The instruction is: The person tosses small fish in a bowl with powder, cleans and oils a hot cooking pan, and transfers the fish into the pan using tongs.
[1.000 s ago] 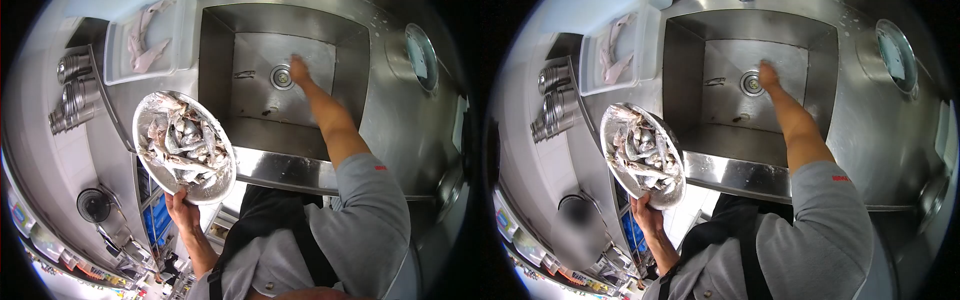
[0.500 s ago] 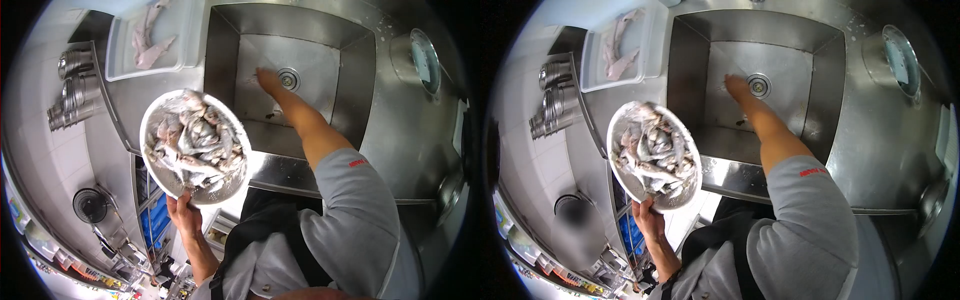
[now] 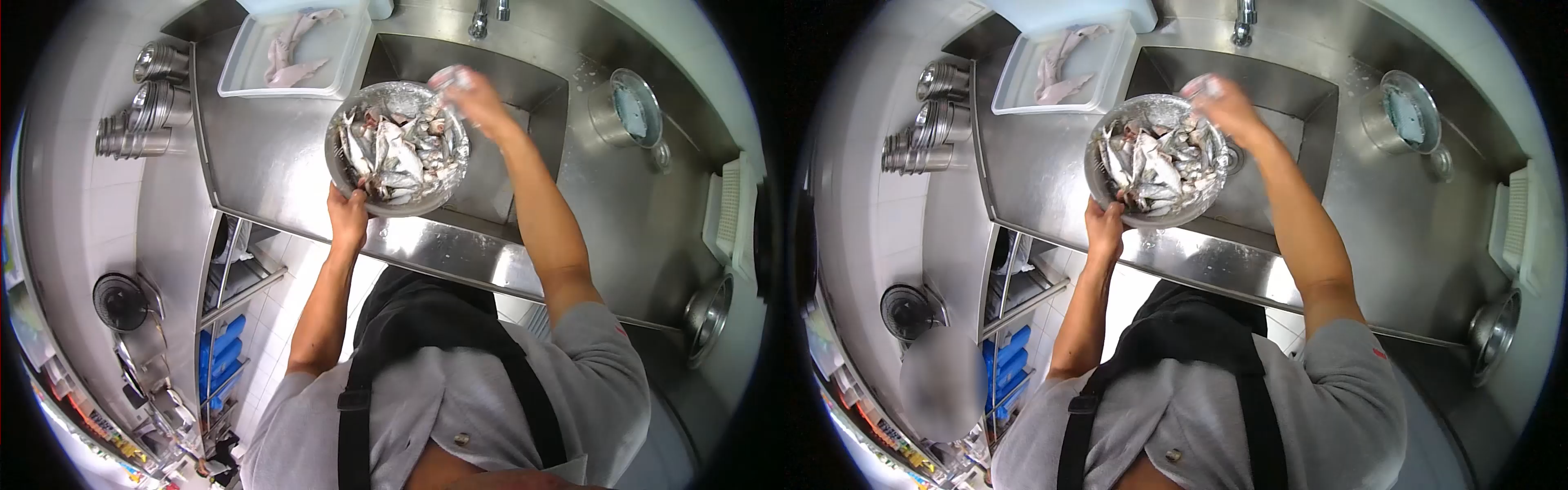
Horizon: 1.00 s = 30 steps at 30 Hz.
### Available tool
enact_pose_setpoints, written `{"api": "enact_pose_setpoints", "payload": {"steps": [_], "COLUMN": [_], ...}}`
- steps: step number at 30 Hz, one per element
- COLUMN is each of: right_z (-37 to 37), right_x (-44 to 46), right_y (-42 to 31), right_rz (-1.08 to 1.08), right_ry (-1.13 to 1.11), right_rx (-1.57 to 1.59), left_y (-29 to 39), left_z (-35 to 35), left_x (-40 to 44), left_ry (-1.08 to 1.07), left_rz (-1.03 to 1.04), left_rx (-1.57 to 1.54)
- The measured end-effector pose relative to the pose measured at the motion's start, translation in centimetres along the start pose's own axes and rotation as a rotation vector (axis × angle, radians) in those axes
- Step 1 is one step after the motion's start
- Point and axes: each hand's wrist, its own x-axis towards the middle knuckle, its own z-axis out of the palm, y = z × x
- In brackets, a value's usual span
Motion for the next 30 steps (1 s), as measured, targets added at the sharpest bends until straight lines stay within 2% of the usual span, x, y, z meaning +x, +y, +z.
{"api": "enact_pose_setpoints", "payload": {"steps": [1,2,3,5,7,9,14,17,19,20,21,23,25,26,29,30], "right_z": [2.1,2.7,1.1,-3.1,-8.3,-10.7,-9.5,-8.6,-6.8,-6.5,-6.5,-6.8,-6.3,-6.5,-8.7,-8.9], "right_x": [-0.8,-1.6,-1.8,-0.2,1.7,1.4,2.7,7.9,6.6,5.9,5.3,3.4,2.5,2.4,5.9,7.2], "right_y": [-1.6,-1.9,-0.9,0.5,2.6,2.2,3.9,6.1,6.2,6.2,6.7,9.7,12.9,14.5,17.4,16.3], "right_rz": [0.013,-0.269,-0.257,-0.265,-0.18,-0.127,-0.121,-0.546,-0.255,-0.134,-0.042,0.124,0.228,0.275,0.206,0.139], "right_ry": [-0.132,-0.131,-0.065,0.06,0.311,0.537,0.979,0.367,0.532,0.602,0.701,0.809,0.856,0.882,0.681,0.72], "right_rx": [-0.272,-0.652,-0.652,-0.637,-0.636,-0.792,-0.89,-1.141,-0.836,-0.552,-0.256,0.612,0.761,0.838,0.923,0.799], "left_y": [-1.5,-0.5,-0.3,-2.2,-3.1,-2.4,0.8,2.1,2.5,3.5,4.5,4.4,1.8,3.1,1.5,1.6], "left_z": [-0.6,0.5,2.3,4.2,4.8,4.1,-0.1,-5.1,-8.4,-9.2,-9.9,-12.3,-15.9,-15.7,-18.4,-19.0], "left_x": [0.6,-0.1,-0.9,-0.5,-0.4,-0.7,-4.6,-5.0,-5.4,-5.9,-6.3,-6.3,-5.4,-6.1,-5.8,-6.0], "left_ry": [-0.004,-0.018,-0.03,-0.03,-0.013,-0.061,-0.095,-0.049,-0.004,0.057,0.122,0.136,0.202,0.248,0.243,0.273], "left_rz": [-0.032,-0.121,-0.217,-0.249,-0.309,-0.312,-0.255,-0.2,-0.121,-0.128,-0.132,-0.047,0.016,-0.051,-0.029,-0.043], "left_rx": [-0.019,-0.051,-0.08,-0.114,-0.188,-0.206,-0.21,-0.162,-0.191,-0.186,-0.184,-0.201,-0.225,-0.197,-0.27,-0.231]}}
